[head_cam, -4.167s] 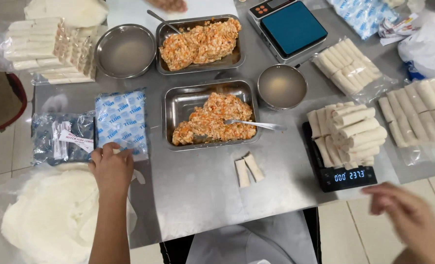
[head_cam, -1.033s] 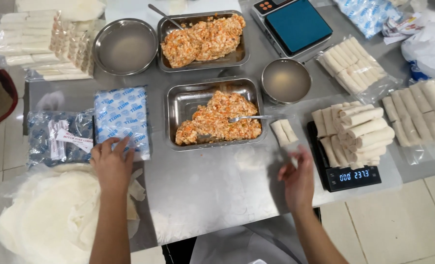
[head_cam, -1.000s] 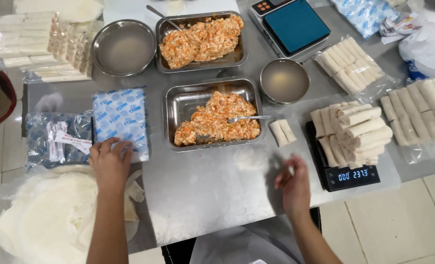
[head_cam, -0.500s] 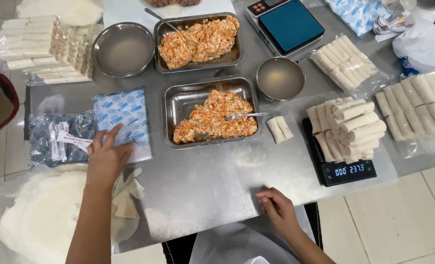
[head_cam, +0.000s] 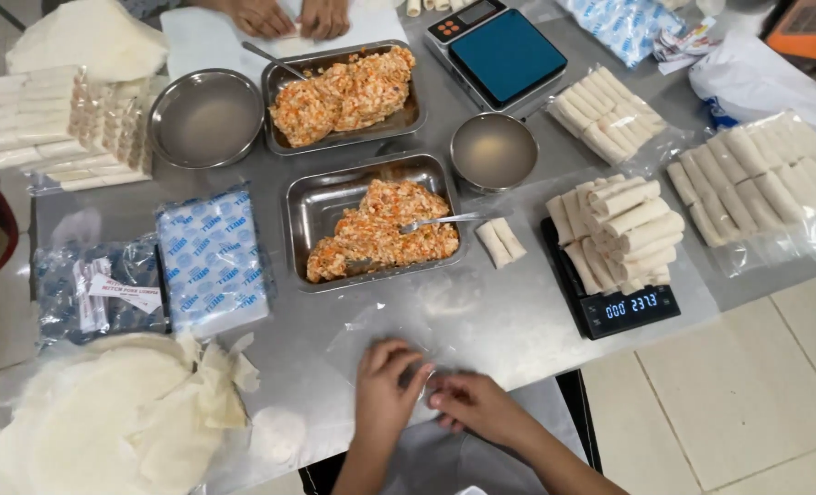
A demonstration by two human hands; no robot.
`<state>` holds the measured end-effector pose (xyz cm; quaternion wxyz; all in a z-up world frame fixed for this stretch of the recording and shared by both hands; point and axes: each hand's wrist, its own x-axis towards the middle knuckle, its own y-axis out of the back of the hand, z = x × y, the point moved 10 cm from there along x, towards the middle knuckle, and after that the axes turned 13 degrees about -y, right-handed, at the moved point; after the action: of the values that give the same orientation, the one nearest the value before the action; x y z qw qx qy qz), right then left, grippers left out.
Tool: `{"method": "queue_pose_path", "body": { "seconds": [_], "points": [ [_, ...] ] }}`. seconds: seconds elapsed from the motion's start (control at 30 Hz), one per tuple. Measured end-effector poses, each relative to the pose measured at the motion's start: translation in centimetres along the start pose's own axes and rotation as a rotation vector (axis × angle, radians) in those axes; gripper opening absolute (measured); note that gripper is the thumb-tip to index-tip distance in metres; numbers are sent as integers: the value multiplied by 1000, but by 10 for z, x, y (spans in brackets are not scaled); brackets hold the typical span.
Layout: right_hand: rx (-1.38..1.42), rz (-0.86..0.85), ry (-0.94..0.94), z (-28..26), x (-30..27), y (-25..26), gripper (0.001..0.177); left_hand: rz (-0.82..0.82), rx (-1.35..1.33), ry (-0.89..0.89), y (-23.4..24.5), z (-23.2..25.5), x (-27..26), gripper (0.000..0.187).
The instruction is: Packaging handmade spring rolls into plastic bags on a production line
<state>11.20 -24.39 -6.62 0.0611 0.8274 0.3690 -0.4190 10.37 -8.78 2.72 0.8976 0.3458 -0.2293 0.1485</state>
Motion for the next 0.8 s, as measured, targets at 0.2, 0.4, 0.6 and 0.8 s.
{"method": "queue_pose_path", "body": {
  "seconds": [0.2, 0.4, 0.6, 0.8],
  "points": [
    [-99, 232, -47, -10, 1, 28, 13, -291, 70, 174, -39, -9, -13, 38],
    [-205, 312, 107, -34, -9, 35, 12, -31, -462, 703, -57, -81, -53, 15],
    [-182, 364, 543, -69, -77, 25, 32, -17, -81, 339, -19, -16, -11, 26],
    [94, -8, 352, -32, -14, -2, 40, -97, -150, 139, -48, 61, -17, 39]
  ]
}}
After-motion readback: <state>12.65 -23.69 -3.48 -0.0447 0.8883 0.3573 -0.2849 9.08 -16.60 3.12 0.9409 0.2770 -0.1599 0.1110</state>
